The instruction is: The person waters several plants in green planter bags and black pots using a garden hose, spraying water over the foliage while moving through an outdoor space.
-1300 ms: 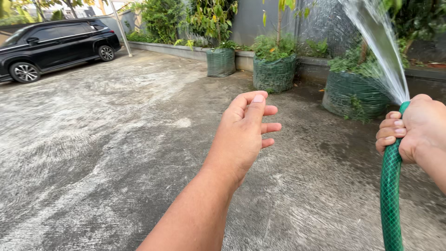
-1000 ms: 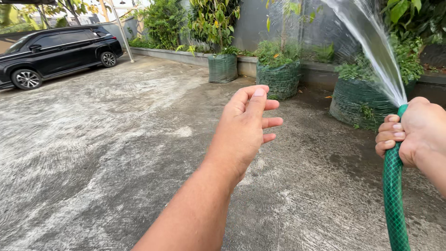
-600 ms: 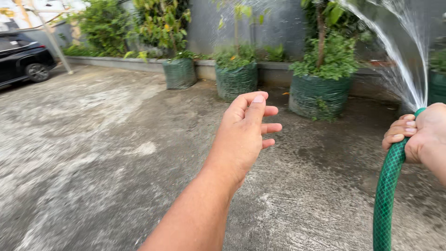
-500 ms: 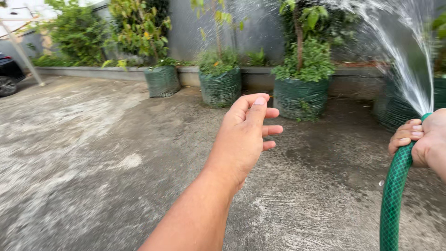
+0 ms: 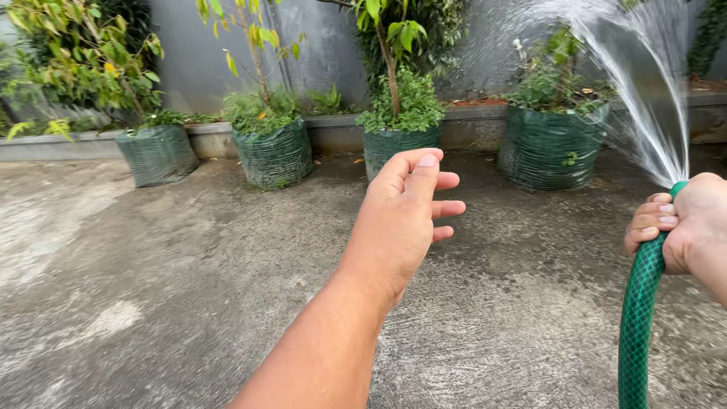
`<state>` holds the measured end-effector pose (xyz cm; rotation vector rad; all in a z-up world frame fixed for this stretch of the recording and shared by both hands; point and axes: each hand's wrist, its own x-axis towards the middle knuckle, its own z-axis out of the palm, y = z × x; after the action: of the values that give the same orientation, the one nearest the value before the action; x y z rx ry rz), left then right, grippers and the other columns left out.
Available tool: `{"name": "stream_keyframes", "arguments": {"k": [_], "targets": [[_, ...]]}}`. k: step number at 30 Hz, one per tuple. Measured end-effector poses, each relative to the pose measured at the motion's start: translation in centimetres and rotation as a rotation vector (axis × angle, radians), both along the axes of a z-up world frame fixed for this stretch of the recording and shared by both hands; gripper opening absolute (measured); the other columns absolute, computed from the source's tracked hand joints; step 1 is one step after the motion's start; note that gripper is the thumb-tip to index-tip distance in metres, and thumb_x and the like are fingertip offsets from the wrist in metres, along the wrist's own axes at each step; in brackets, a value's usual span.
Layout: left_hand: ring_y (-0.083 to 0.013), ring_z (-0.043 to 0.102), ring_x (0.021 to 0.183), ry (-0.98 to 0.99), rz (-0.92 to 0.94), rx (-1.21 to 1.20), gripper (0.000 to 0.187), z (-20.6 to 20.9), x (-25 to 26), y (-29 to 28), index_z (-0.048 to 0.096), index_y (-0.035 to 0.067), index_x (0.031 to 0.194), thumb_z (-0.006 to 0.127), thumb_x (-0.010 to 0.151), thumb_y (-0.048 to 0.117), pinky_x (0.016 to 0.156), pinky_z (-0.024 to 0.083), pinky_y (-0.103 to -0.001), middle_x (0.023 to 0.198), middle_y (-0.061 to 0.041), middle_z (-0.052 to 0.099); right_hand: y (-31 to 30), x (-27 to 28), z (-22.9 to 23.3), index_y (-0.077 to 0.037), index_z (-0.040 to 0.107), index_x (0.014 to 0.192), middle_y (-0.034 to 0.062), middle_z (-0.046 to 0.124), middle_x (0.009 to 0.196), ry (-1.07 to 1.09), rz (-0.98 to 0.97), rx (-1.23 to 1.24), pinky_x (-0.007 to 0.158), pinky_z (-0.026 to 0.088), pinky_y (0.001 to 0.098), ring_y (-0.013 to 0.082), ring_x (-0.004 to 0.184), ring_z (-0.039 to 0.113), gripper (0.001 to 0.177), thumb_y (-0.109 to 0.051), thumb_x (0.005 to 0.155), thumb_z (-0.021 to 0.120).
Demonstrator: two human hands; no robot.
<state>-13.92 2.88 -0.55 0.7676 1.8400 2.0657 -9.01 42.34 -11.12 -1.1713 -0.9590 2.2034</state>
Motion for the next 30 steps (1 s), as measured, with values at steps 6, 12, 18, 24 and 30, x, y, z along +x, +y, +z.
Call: {"name": "stream_keyframes", "arguments": {"k": [6, 12, 18, 24, 30], "targets": [[-0.0165, 0.069, 0.094, 0.018, -0.088, 0.001, 0.041, 0.1, 0.4, 1.4, 0.057, 0.016, 0.132, 0.045, 0.1, 0.039, 0.075, 0.057, -0.035, 0.121, -0.007, 0.069, 2.5, 4.6, 0.6, -0.03, 0.043, 0.065, -0.0164, 0.031, 0.05, 0.049, -0.099, -0.021, 0.05, 0.031, 0.0212, -0.0015, 0.042, 0.03, 0.056, -0.048, 0.114, 0.023], [-0.0168, 0.067, 0.093, -0.036, -0.233, -0.008, 0.041, -1.0, 1.4, 4.9, 0.057, 0.015, 0.131, 0.046, 0.101, 0.041, 0.075, 0.057, -0.035, 0.116, -0.007, 0.068, 1.0, 7.6, 3.6, -0.028, 0.039, 0.068, -0.0146, 0.03, 0.052, 0.07, -0.117, -0.02, 0.048, 0.028, 0.0221, 0.0, 0.042, 0.027, 0.051, -0.04, 0.114, 0.02], [-0.0171, 0.062, 0.094, 0.127, -0.402, -0.006, 0.044, -3.9, 3.6, 11.5, 0.057, 0.006, 0.134, 0.054, 0.102, 0.037, 0.077, 0.054, -0.033, 0.109, -0.009, 0.067, -4.0, 6.4, 9.7, -0.023, 0.038, 0.068, -0.0117, 0.03, 0.054, 0.112, 0.005, 0.09, 0.046, 0.028, 0.0238, 0.0026, 0.043, 0.027, 0.048, -0.042, 0.11, 0.024], [-0.0212, 0.068, 0.09, 0.21, -0.486, -0.266, 0.053, -5.6, 7.0, 17.4, 0.031, 0.003, 0.144, 0.05, 0.105, 0.033, 0.08, 0.055, -0.036, 0.107, -0.016, 0.069, -3.3, 2.9, 14.4, -0.023, 0.041, 0.068, -0.0125, 0.034, 0.054, 0.115, 0.156, 0.131, 0.046, 0.031, 0.0246, 0.0029, 0.043, 0.031, 0.05, -0.047, 0.111, 0.029], [-0.0223, 0.065, 0.059, -0.055, -0.541, -0.129, 0.03, -5.4, 8.3, 21.2, 0.042, 0.004, 0.125, 0.04, 0.109, 0.029, 0.054, 0.056, -0.038, 0.088, -0.016, 0.064, -1.7, 1.4, 14.0, -0.013, 0.046, 0.085, -0.0043, 0.045, 0.066, 0.23, 0.144, 0.185, 0.047, 0.034, 0.0233, 0.0069, 0.052, 0.04, 0.056, -0.065, 0.104, 0.041]]}}
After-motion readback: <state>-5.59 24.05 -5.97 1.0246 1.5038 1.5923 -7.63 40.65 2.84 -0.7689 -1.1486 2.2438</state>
